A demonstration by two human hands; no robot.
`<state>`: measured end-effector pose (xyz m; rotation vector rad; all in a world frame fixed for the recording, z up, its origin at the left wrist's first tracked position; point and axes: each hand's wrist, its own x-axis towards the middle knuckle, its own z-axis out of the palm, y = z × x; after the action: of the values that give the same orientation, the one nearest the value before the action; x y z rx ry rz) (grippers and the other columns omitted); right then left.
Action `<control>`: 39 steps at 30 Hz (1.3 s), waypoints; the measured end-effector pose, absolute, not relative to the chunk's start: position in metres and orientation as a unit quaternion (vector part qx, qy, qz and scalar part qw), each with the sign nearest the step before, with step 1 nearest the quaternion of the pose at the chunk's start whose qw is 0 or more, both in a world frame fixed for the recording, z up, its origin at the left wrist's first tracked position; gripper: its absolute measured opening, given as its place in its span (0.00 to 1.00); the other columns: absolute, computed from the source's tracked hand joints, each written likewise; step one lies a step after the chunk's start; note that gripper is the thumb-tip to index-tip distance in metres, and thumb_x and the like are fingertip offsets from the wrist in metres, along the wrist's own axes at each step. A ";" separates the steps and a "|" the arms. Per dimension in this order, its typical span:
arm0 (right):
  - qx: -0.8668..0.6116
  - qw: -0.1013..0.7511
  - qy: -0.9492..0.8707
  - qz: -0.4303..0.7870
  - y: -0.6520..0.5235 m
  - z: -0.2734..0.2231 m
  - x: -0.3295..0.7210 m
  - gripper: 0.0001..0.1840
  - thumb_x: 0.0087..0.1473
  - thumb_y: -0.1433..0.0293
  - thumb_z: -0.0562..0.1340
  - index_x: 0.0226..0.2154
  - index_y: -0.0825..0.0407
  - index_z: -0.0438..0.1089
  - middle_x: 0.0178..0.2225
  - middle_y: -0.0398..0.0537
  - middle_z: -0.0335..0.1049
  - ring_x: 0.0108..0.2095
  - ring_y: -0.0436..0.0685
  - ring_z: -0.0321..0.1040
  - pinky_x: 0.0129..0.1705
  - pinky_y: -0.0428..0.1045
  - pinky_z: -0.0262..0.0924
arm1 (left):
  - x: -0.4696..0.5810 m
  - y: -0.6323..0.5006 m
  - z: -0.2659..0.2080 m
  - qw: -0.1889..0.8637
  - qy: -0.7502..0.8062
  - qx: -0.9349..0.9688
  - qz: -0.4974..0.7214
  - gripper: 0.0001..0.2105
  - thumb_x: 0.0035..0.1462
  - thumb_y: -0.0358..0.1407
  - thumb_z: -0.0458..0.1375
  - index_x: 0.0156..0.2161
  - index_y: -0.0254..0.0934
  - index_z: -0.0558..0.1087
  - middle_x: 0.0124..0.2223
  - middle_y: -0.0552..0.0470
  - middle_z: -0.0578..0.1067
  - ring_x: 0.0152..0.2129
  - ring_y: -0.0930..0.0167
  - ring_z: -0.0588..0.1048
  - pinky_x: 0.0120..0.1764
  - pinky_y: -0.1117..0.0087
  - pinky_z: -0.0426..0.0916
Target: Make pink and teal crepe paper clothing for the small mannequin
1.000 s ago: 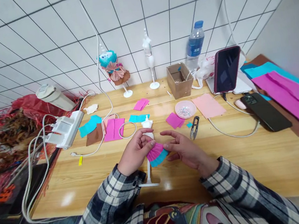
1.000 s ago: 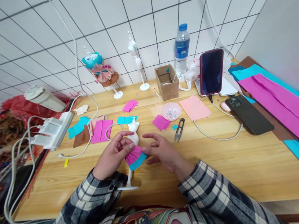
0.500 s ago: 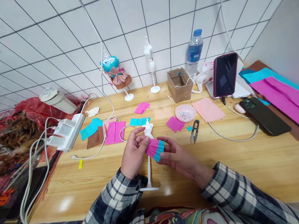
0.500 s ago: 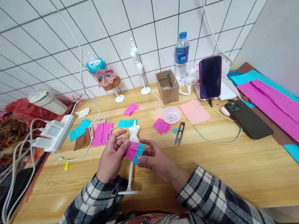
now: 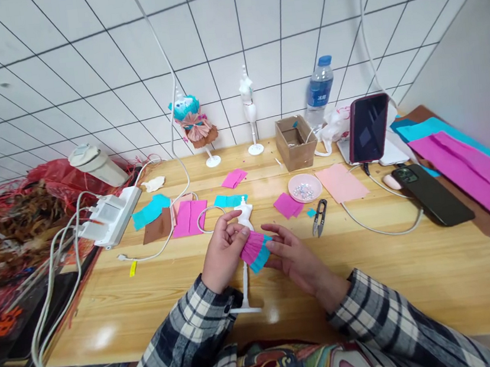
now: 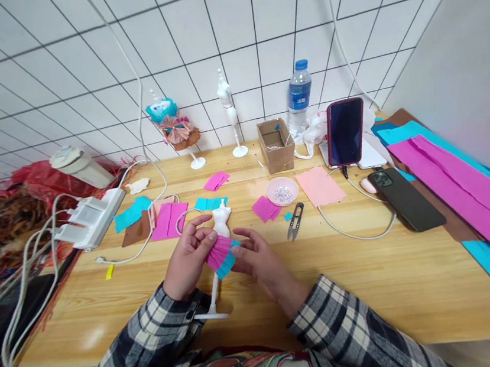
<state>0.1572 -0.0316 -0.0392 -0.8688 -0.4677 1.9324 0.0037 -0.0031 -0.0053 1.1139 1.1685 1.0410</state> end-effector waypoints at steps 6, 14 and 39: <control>-0.378 0.467 -0.187 0.777 -0.030 -0.040 0.158 0.31 0.36 0.67 0.74 0.45 0.49 0.65 0.29 0.39 0.72 0.31 0.50 0.69 0.35 0.47 0.65 | 0.002 -0.003 -0.005 0.589 0.489 0.488 0.419 0.26 0.52 0.41 0.64 0.53 0.37 0.61 0.31 0.57 0.71 0.24 0.76 0.69 0.28 0.76 0.62; -0.380 0.532 -0.197 0.731 -0.029 -0.042 0.159 0.30 0.38 0.67 0.73 0.45 0.47 0.65 0.27 0.36 0.68 0.30 0.49 0.68 0.37 0.48 0.64 | -0.001 -0.007 -0.006 0.719 0.437 0.386 0.379 0.31 0.49 0.41 0.67 0.56 0.36 0.61 0.35 0.51 0.76 0.28 0.74 0.73 0.32 0.74 0.65; -0.327 0.509 -0.248 0.757 -0.026 -0.044 0.166 0.22 0.45 0.65 0.69 0.44 0.47 0.68 0.37 0.44 0.71 0.39 0.55 0.67 0.43 0.51 0.61 | -0.008 -0.004 -0.005 0.690 0.441 0.417 0.395 0.25 0.48 0.35 0.67 0.51 0.36 0.65 0.31 0.54 0.75 0.27 0.75 0.72 0.33 0.74 0.64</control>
<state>0.1657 -0.0260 -0.0444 -0.7869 -0.5984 1.8228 -0.0082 -0.0044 -0.0053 0.9323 0.9873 0.8823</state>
